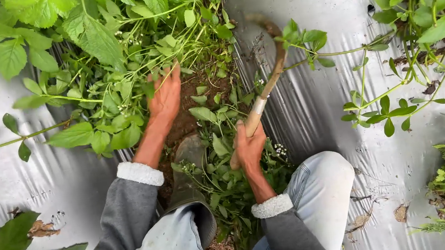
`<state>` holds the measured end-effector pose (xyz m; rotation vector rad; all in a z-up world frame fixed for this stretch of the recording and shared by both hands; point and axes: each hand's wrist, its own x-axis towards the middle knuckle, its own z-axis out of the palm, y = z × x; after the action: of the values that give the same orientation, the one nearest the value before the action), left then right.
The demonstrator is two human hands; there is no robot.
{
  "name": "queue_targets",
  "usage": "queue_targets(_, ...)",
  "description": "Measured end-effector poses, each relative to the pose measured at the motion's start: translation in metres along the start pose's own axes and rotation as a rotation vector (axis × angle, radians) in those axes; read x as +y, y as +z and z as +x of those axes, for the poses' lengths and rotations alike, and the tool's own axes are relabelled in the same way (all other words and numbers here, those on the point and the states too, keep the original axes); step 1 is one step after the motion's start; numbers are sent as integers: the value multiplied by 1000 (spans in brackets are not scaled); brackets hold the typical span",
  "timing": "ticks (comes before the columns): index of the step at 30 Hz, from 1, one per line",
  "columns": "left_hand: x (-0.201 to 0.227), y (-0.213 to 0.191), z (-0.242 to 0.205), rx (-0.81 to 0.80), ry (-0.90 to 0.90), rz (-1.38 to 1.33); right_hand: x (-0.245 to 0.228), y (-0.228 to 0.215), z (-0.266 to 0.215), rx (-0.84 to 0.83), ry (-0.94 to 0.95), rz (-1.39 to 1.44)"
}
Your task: The person is weeding a garden bed by cutting the weeds with a sickle and pulling them out by hand.
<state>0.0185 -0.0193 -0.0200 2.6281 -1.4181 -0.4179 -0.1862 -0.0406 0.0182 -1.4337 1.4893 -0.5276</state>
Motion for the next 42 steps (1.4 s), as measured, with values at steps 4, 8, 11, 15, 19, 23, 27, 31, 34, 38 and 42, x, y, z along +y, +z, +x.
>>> queue_targets(4, -50, 11, -19, -50, -3, -57, 51, -2, -7, -171, 137, -72)
queue_targets(8, -56, 18, -33, 47, 41, -104, 35, 3, 7, 39, -83, 3)
queue_targets(11, -58, -18, -40, 66, 8, -185, 55, -8, 3, -90, 4, -57)
queue_targets(15, -66, -58, -33, 98, -57, -286, 40, -7, -27, -49, 55, -119)
queue_targets(19, -63, -72, -56, 133, -94, -355, 53, 4, 23, 0, -123, -82)
queue_targets(23, -63, -74, -62, 194, -44, -350, 46, -7, 6, -181, -11, -105)
queue_targets(27, -55, -65, -80, 197, -81, -356, 45, 0, 21, -9, -137, -117)
queue_targets(31, -52, -55, -84, 192, -101, -402, 15, 23, 52, -45, -234, -47)
queue_targets(34, -56, -49, -82, 190, -77, -363, 15, 20, 36, -221, -148, -92)
queue_targets(38, -64, -32, -84, 228, -90, -350, 4, 30, 56, -25, -211, -78)
queue_targets(42, -68, -20, -85, 228, -80, -354, 0, 52, 83, -15, -254, -53)
